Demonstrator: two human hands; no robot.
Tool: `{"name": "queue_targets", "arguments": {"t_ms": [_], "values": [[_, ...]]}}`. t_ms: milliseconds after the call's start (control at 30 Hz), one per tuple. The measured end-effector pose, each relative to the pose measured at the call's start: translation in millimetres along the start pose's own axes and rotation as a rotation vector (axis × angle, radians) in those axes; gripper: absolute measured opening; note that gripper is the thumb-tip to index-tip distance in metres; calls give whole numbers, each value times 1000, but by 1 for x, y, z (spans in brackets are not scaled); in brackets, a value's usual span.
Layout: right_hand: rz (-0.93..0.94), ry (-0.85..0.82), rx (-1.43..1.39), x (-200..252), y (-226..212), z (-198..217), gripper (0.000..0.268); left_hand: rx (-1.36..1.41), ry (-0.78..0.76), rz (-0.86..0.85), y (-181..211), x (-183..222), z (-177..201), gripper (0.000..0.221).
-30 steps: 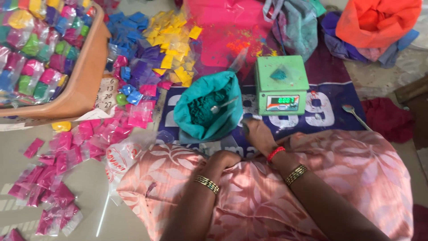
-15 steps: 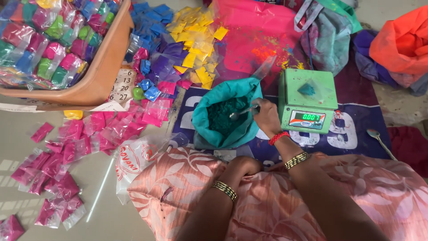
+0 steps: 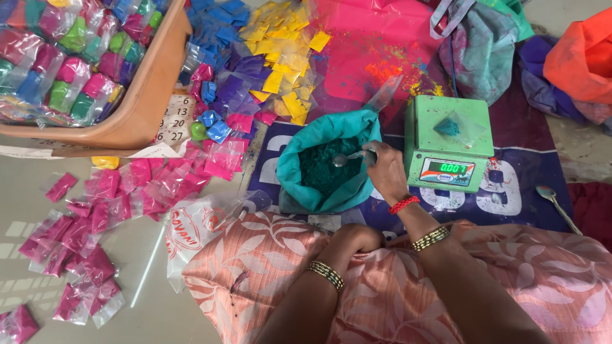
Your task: Packaging and weighing colored powder into small plastic bags.
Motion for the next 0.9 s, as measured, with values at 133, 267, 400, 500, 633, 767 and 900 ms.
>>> {"name": "queue_targets", "arguments": {"t_ms": [133, 267, 400, 500, 633, 767, 900], "values": [[32, -18, 17, 4, 9, -10, 18, -23, -13, -12, -2, 9, -7, 47], [-83, -73, -71, 5, 23, -16, 18, -45, -25, -27, 0, 15, -15, 46], [-238, -93, -169, 7, 37, -13, 13, -69, -40, -45, 115, -1, 16, 45], [-380, -123, -362, 11, 55, -18, 12, -86, -49, -59, 152, -13, 34, 45], [-450, -121, -405, 16, 69, -18, 14, -108, -60, -80, 162, -29, 31, 44], [-485, -108, -655, 21, 81, -23, 14, -135, -67, -101, 164, -47, 23, 44], [-555, -63, -746, 21, 77, -15, 13, -163, -71, -121, 167, -59, 18, 44]]}}
Point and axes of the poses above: each hand's wrist, its own x-axis away from the middle knuckle, its own z-axis out of the back of the hand, y = z × x, the point moved 5 cm from there along -x, towards the middle knuckle, and after that the axes turned 6 degrees about x, right-handed, at the moved point
